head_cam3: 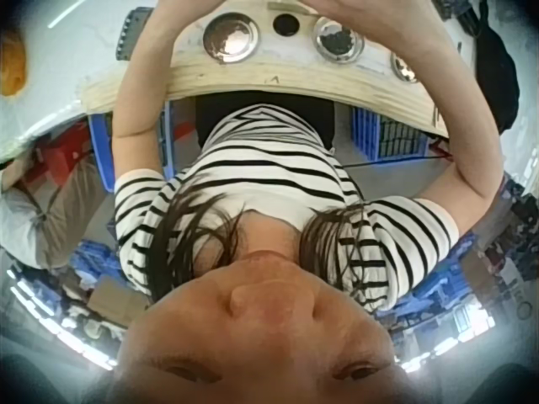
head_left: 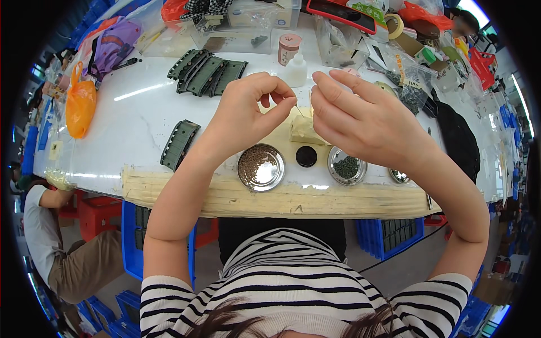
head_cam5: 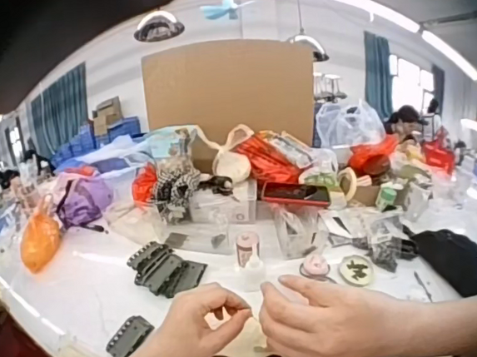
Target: Assembling small plastic track components for toys using tweezers and applying glue.
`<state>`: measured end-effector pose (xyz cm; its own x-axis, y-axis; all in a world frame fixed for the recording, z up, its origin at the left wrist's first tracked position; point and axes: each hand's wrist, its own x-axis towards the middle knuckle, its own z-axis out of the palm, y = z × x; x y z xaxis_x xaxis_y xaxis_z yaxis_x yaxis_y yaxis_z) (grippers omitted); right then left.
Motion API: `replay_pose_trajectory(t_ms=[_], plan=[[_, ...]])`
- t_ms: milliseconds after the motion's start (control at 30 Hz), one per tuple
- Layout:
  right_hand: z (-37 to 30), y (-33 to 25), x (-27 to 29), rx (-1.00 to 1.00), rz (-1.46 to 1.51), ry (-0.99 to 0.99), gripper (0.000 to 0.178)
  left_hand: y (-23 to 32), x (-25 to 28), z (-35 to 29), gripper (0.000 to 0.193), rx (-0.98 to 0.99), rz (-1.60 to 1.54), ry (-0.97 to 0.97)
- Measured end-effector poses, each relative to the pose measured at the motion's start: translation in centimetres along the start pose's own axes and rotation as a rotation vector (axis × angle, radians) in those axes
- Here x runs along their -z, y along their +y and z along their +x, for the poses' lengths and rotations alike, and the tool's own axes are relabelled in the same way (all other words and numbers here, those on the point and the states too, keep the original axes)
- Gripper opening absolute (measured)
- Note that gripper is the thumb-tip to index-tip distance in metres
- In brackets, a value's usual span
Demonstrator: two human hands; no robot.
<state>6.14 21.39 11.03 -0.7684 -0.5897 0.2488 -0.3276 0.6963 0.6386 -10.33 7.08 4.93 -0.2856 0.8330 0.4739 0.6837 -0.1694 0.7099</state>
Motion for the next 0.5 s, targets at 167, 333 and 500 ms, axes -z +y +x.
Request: replay_pose_trajectory(t_ms=[167,333,500], plan=[[0.03,0.04,0.03,0.002,0.008,0.007,0.014,0.1,0.03,-0.03,0.008,0.001,0.001,-0.007],[0.02,-0.05,-0.08,-0.01,0.014,0.03,0.014,-0.03,-0.06,-0.05,0.009,-0.004,-0.006,-0.008],[0.03,-0.06,-0.15,-0.014,0.025,0.049,0.015,-0.01,-0.02,-0.08,0.009,-0.006,-0.012,-0.009]])
